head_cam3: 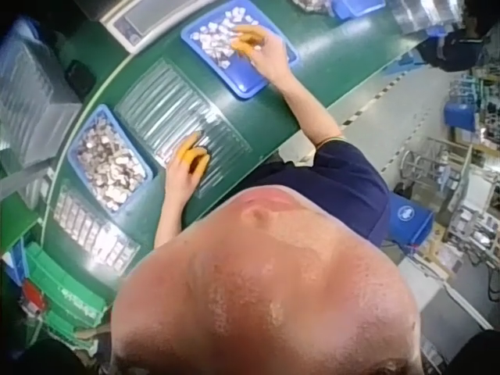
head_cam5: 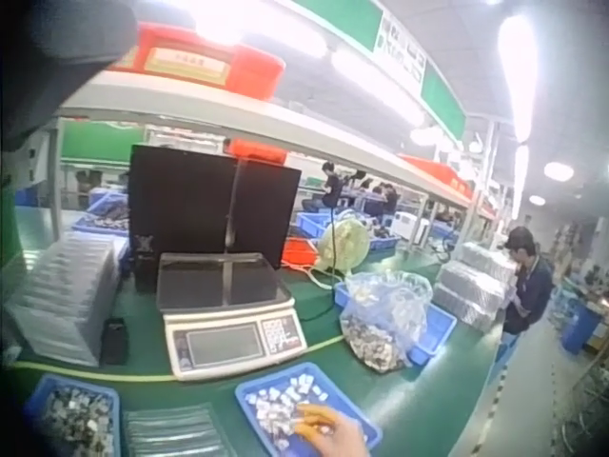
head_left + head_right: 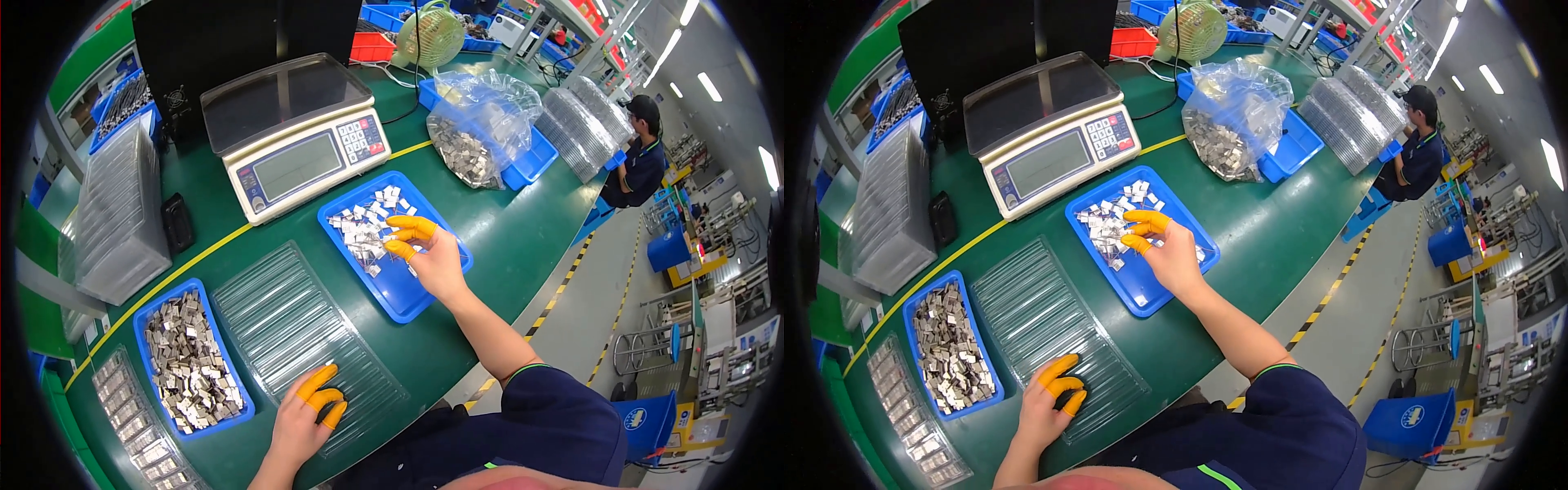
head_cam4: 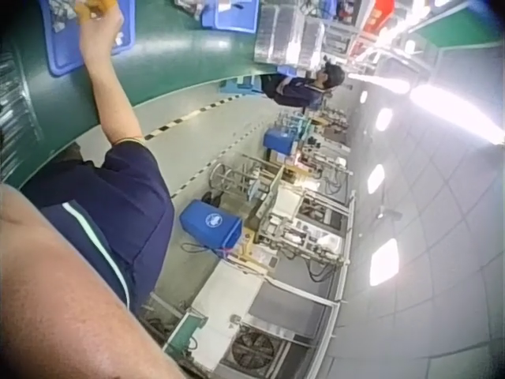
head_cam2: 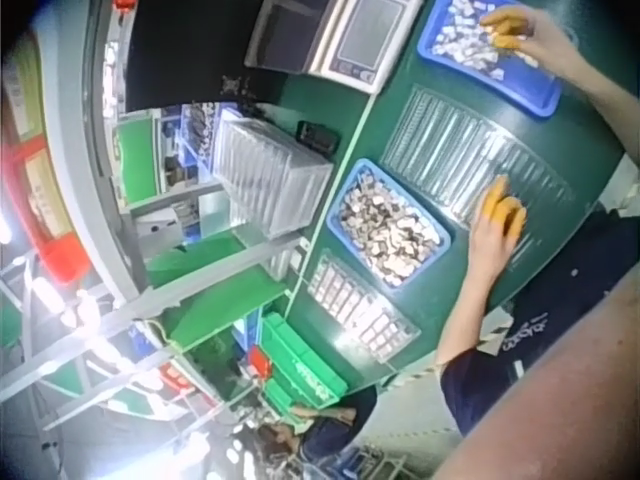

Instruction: The person assembles small metal brackets and plastic electronic components by hand, then sorts them into plastic trays and blue sorting bins.

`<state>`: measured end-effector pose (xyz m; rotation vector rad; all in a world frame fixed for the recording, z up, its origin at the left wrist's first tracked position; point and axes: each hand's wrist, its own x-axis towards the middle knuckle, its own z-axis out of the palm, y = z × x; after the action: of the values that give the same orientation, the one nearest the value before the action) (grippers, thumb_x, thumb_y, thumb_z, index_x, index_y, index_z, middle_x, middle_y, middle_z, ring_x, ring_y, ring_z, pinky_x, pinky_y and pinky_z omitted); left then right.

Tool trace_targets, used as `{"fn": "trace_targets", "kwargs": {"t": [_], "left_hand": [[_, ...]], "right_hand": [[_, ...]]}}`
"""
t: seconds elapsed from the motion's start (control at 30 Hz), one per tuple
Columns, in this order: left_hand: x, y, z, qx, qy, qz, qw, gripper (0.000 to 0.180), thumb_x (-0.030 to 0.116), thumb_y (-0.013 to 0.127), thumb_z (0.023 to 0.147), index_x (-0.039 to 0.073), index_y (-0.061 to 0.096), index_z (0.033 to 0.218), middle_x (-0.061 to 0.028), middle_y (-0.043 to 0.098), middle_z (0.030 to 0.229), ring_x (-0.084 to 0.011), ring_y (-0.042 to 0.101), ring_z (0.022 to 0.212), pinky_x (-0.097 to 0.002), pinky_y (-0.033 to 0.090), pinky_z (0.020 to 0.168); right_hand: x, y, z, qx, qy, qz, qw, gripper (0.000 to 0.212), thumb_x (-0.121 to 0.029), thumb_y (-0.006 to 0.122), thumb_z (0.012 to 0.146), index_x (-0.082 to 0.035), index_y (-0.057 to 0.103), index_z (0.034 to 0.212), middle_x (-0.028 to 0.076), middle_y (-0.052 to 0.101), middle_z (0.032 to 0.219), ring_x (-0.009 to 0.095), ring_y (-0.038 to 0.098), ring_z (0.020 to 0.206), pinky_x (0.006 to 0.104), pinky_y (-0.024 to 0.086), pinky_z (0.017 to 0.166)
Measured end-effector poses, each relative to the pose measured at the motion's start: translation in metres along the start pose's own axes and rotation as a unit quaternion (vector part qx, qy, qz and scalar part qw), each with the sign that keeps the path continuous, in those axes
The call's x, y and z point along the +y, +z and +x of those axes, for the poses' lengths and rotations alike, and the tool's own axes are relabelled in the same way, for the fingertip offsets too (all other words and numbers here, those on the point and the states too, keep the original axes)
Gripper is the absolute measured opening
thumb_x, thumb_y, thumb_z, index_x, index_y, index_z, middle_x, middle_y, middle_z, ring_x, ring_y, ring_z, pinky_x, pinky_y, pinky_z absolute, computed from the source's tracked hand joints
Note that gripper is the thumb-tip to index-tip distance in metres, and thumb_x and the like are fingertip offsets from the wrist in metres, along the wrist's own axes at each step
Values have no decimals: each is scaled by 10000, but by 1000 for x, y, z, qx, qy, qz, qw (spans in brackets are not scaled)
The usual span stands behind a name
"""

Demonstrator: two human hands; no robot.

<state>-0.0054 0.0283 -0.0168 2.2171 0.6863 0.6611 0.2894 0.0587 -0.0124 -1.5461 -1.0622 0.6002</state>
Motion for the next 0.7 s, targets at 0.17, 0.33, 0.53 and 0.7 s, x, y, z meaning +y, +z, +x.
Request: {"fn": "trace_targets", "kwargs": {"t": [0.17, 0.33, 0.53, 0.7], "left_hand": [[5, 5, 1, -40, 28, -6, 999, 198, 71, 709, 665, 61, 612, 838, -90, 582, 1104, -293, 519, 1087, -362, 451, 883], [6, 2, 6, 71, 14, -53, 996, 186, 44, 714, 650, 52, 636, 819, -91, 631, 1011, -283, 574, 974, -365, 442, 860], [-12, 8, -10, 238, -176, -343, 892, 160, 9, 670, 746, -30, 655, 901, -92, 656, 869, -156, 603, 783, -251, 464, 723], [-25, 6, -22, 274, -236, -392, 846, 163, 30, 638, 793, -10, 633, 951, -103, 646, 877, -127, 594, 704, -207, 449, 588]], "right_hand": [[-7, 6, -6, -35, -36, 9, 999, 235, -24, 653, 775, -3, 628, 1007, 69, 656, 920, 111, 610, 792, 238, 491, 725], [-14, 18, -15, -131, -30, 64, 989, 213, -94, 651, 796, -10, 637, 991, 60, 663, 861, 103, 621, 693, 230, 498, 640], [-39, 56, -65, -360, -3, 154, 920, 204, -86, 609, 833, -13, 568, 1019, 69, 623, 937, 130, 601, 856, 264, 466, 804], [-23, 93, -65, -321, -62, 112, 938, 222, -84, 628, 810, 19, 567, 996, 105, 650, 890, 152, 622, 856, 267, 479, 766]]}}
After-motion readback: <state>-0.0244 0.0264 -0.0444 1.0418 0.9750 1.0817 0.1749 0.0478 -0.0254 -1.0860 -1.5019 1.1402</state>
